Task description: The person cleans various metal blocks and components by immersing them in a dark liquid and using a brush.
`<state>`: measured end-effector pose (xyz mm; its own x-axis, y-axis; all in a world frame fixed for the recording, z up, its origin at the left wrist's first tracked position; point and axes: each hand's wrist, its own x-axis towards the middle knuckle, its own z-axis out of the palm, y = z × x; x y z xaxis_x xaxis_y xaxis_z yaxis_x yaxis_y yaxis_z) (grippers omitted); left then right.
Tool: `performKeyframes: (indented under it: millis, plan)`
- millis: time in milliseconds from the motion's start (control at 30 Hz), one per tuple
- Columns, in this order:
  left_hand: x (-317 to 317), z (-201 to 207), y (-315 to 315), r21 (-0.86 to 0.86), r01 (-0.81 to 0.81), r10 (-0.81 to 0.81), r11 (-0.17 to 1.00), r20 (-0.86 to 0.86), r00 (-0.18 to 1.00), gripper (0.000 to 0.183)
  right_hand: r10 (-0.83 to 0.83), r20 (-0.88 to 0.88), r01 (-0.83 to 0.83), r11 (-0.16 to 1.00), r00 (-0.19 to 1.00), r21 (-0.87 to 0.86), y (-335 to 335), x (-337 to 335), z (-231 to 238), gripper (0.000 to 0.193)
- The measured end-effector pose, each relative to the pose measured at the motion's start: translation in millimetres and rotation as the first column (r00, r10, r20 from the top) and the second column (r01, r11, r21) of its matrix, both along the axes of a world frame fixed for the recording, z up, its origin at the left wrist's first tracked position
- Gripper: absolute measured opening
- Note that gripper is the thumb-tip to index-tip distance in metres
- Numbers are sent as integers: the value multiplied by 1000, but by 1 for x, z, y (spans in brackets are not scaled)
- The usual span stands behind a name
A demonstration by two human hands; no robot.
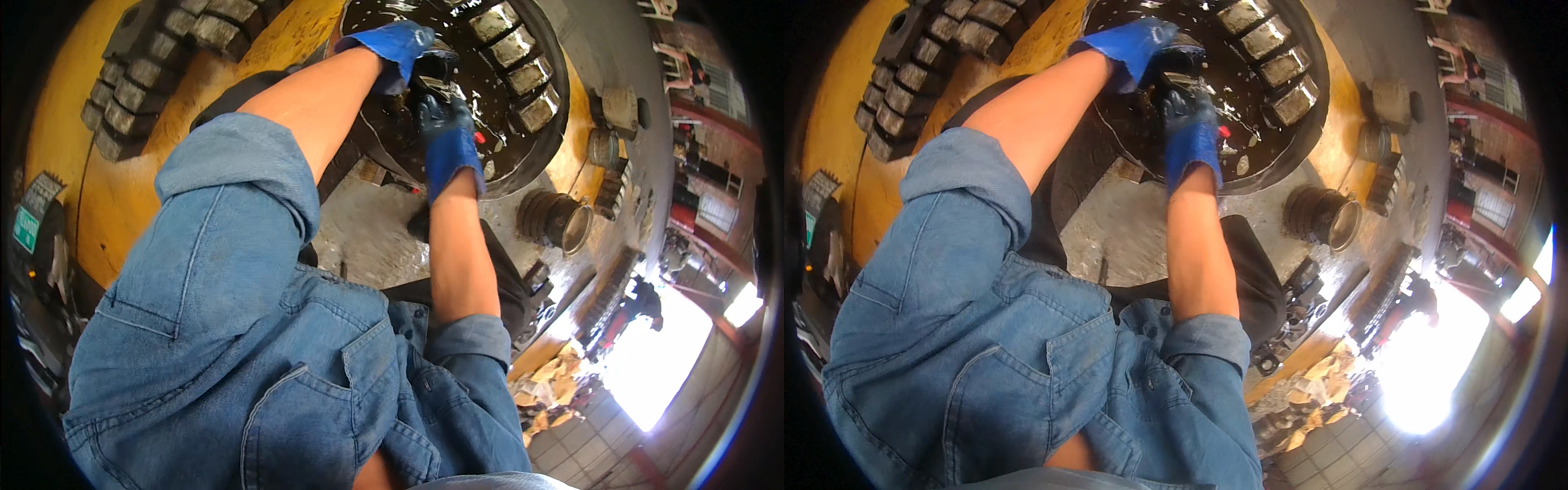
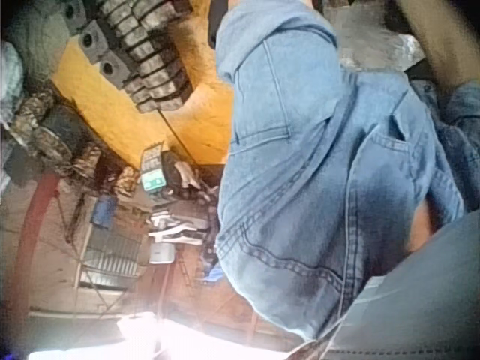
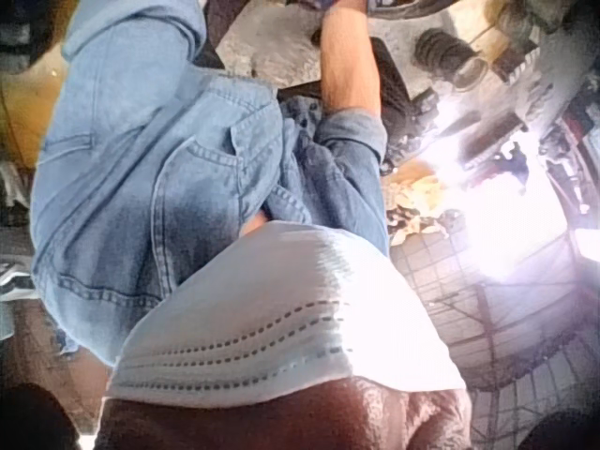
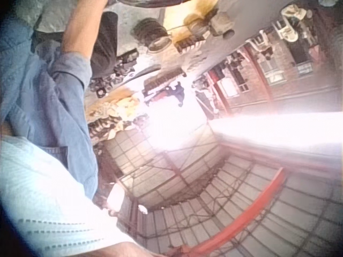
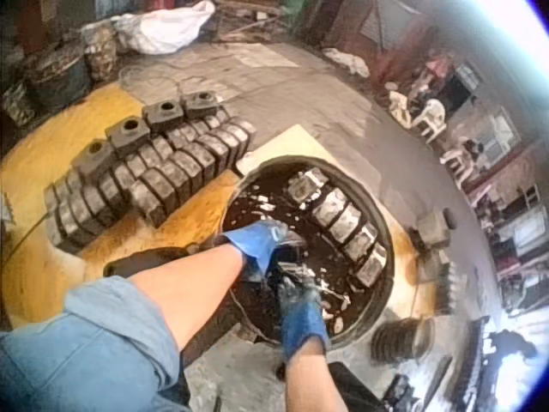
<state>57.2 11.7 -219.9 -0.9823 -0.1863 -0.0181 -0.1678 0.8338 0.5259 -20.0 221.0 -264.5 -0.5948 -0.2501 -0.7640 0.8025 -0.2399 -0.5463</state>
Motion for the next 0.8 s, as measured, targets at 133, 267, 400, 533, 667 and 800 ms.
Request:
performKeyframes:
  millis: [133, 267, 400, 533, 667, 800]
  plan:
    - [0, -12, 0, 481, -185, 154, 857, 104, 983, 47, -187, 135, 214, 953, 973, -215, -28, 3, -23, 29]
    - [3, 1, 11, 658, -260, 209, 706, 157, 965, 51, -157, 145, 189, 951, 977, -244, -46, -5, -12, 28]
    - [4, 5, 17, 684, -423, 346, 594, 257, 902, 56, 29, 150, -2, 984, 988, -176, -48, -1, -9, 30]
    - [8, 13, 20, 706, -334, 317, 625, 163, 935, 57, 211, 74, -204, 974, 975, -95, -39, -1, -16, 31]
    - [-2, 16, 31, 679, -365, 327, 637, 191, 925, 55, 660, -502, -509, 751, 559, 420, -22, -36, -39, 38]
    - [8, 7, 24, 752, -330, 316, 571, 169, 933, 59, 922, -130, -137, 85, -365, 987, -39, -16, 25, 36]
